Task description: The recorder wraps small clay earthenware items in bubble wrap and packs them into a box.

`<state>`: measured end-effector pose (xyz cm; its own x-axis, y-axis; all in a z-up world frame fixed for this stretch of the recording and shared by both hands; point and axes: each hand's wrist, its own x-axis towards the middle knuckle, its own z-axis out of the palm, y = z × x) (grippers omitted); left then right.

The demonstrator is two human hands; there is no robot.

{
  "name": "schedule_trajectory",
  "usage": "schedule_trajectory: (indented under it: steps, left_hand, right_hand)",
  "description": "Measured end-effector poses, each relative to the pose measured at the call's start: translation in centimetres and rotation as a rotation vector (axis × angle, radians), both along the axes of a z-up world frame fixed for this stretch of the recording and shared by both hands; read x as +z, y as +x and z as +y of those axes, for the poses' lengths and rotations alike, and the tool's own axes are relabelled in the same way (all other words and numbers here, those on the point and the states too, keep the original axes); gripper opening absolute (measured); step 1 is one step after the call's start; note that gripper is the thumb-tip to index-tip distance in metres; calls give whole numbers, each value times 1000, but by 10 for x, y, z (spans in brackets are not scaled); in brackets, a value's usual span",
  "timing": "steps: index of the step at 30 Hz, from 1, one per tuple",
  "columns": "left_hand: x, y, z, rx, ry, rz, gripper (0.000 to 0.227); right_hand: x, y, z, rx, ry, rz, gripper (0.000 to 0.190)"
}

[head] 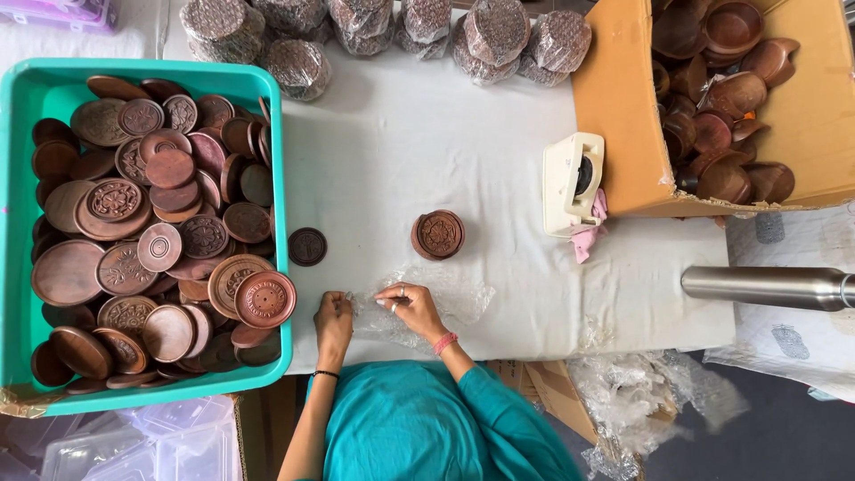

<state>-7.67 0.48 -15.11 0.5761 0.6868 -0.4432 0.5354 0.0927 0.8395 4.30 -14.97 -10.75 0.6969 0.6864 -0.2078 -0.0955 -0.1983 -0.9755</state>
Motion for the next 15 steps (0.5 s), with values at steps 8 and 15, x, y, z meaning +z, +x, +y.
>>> schedule_trajectory:
  steps: [8, 15]
  left_hand:
    - [10, 1, 1, -88, 101, -10, 18]
    - [-11, -17, 6, -1, 163, -69, 21]
  right_hand:
    - [-18, 2, -39, -117, 171, 70, 21]
    - [2, 55, -109, -860, 232, 256, 17]
